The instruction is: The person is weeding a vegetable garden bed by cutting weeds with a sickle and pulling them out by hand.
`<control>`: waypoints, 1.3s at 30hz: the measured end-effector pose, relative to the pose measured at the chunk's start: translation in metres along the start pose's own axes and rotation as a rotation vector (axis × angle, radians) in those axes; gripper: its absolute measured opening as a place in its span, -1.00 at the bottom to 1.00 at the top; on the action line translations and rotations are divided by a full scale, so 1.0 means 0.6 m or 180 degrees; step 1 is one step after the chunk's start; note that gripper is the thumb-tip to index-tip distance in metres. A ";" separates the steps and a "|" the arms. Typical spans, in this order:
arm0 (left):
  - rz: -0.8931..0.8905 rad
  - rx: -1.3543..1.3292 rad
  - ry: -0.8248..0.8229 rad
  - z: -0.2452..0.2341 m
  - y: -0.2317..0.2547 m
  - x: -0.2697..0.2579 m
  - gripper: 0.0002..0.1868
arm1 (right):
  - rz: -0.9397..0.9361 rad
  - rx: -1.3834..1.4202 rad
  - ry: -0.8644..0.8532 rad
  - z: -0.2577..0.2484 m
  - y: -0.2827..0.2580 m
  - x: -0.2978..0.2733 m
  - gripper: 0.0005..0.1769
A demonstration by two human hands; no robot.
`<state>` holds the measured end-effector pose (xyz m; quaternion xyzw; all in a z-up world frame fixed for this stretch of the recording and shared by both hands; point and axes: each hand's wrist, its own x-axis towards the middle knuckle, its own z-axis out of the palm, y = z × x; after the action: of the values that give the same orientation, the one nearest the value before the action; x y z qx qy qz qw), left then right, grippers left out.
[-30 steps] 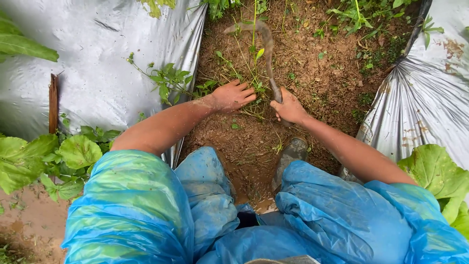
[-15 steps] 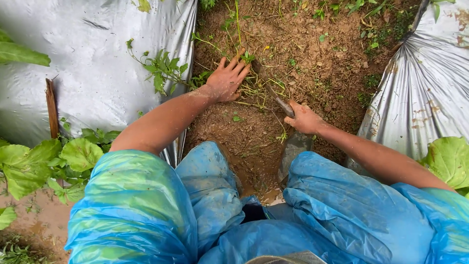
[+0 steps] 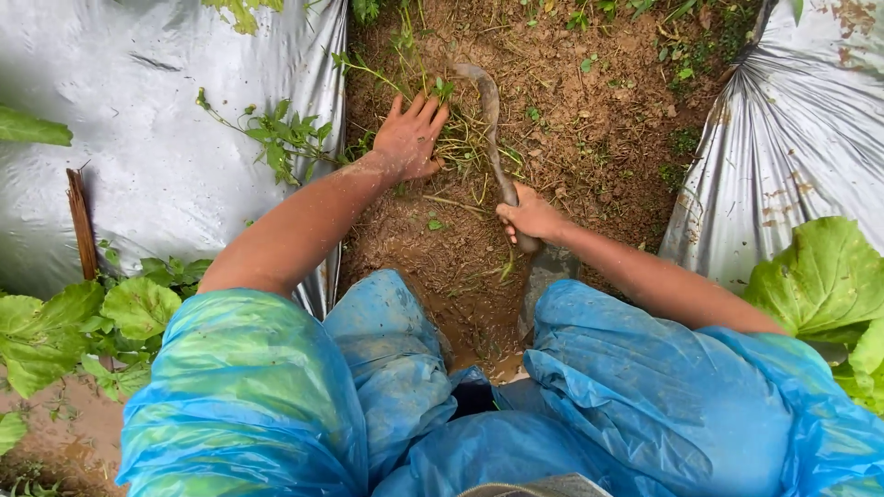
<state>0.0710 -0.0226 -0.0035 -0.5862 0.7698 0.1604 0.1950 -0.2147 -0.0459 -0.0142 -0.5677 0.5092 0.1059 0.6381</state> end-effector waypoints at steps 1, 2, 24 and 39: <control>0.0047 -0.0008 -0.0100 0.020 -0.007 0.016 0.00 | 0.0296 0.0178 -0.0227 0.007 -0.003 -0.005 -0.67; 0.0081 -0.0020 -0.0200 0.040 -0.015 0.030 0.07 | 0.0586 0.0346 -0.0464 0.014 -0.007 -0.009 -0.65; 0.0560 -0.0370 -0.0182 0.034 -0.004 0.079 0.06 | 0.1011 -0.1130 0.0095 -0.113 -0.127 -0.150 -0.68; 0.0796 -0.0732 -0.0744 0.013 0.026 0.041 0.22 | 0.0660 -0.2669 -0.0273 -0.248 -0.328 -0.071 -0.73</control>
<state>0.0508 -0.0356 -0.0222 -0.4818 0.7853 0.3372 0.1934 -0.1730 -0.2166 0.1644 -0.7188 0.4495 0.3906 0.3588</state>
